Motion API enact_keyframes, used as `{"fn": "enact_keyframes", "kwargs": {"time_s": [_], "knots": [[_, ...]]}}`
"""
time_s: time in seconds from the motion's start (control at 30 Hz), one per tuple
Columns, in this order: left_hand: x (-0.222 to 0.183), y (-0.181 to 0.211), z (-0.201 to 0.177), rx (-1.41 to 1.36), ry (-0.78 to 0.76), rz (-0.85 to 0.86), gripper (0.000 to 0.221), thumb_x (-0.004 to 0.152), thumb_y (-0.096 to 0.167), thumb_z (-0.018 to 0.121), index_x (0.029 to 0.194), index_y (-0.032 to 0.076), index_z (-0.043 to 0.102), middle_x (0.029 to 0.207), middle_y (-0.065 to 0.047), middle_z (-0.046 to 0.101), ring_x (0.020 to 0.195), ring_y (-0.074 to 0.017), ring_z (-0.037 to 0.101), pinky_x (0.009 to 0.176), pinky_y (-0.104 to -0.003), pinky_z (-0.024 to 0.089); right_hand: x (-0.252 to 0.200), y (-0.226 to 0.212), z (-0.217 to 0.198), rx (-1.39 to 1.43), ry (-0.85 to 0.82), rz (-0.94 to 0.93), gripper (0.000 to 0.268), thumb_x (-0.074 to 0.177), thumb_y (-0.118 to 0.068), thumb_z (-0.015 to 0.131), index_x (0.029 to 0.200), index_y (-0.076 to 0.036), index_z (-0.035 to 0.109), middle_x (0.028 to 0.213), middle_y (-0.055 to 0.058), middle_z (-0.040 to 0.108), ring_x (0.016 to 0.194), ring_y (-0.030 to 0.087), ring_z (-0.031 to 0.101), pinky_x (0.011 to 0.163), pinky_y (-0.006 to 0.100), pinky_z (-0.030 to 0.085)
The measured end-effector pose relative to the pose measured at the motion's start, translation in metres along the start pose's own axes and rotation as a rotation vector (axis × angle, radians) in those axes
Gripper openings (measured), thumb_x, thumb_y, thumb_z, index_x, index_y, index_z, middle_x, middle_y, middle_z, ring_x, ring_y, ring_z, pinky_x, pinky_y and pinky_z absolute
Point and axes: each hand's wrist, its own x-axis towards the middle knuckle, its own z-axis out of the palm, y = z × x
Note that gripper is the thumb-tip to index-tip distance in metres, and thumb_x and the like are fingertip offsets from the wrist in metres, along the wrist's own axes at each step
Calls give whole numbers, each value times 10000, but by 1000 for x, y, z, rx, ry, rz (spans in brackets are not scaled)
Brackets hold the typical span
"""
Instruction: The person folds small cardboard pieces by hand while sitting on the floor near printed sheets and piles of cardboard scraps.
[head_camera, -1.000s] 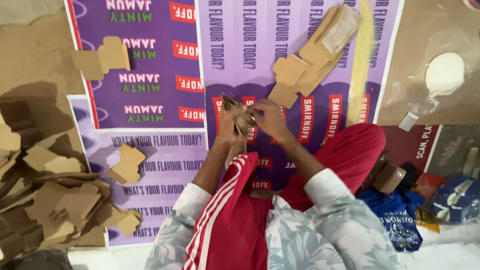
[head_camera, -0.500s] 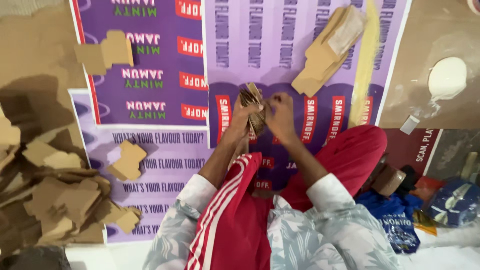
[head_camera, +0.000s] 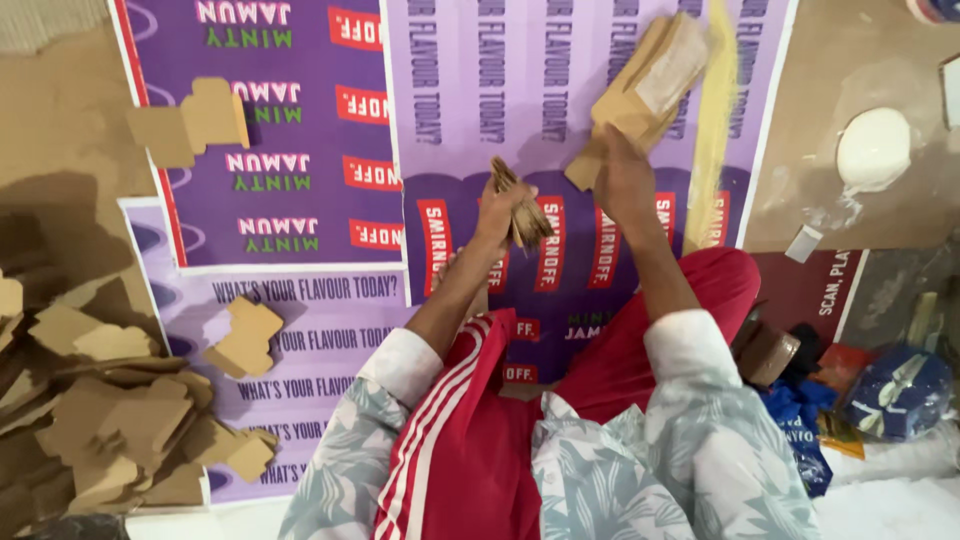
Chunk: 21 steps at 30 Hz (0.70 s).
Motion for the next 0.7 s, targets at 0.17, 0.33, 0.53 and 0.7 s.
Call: {"fn": "enact_keyframes", "kwargs": {"time_s": [0.17, 0.33, 0.53, 0.7], "knots": [[-1, 2, -4, -15, -22, 37, 287, 809, 16, 722, 1016, -9, 524, 777, -82, 596, 622, -181, 635, 549, -349, 581, -10, -23, -3, 82, 63, 55, 916, 631, -173, 858, 1432, 23, 462, 1395, 340, 514, 1264, 540, 475, 1046, 579, 382], [-5, 5, -14, -39, -49, 13, 325, 841, 33, 718, 1077, -7, 499, 837, -94, 603, 673, -187, 652, 601, -348, 598, 4, -26, 2, -52, 47, -111, 676, 851, -6, 720, 1469, 74, 461, 1360, 300, 613, 1262, 430, 612, 1105, 461, 486], [-5, -3, -8, -31, -95, 110, 447, 801, 17, 732, 1171, 17, 481, 947, -94, 618, 780, -182, 677, 676, -325, 598, -10, -64, -6, 1157, -85, 506, 372, 887, 37, 578, 1247, -17, 655, 1095, 120, 723, 972, 186, 704, 887, 312, 572], [-8, 22, -12, -60, -165, 153, 395, 836, 26, 752, 1164, -40, 543, 982, -148, 648, 836, -232, 672, 741, -346, 581, -19, -120, 6, 677, -67, 302, 159, 977, -107, 645, 1089, -41, 736, 1063, 150, 747, 928, 281, 745, 814, 360, 563]]}}
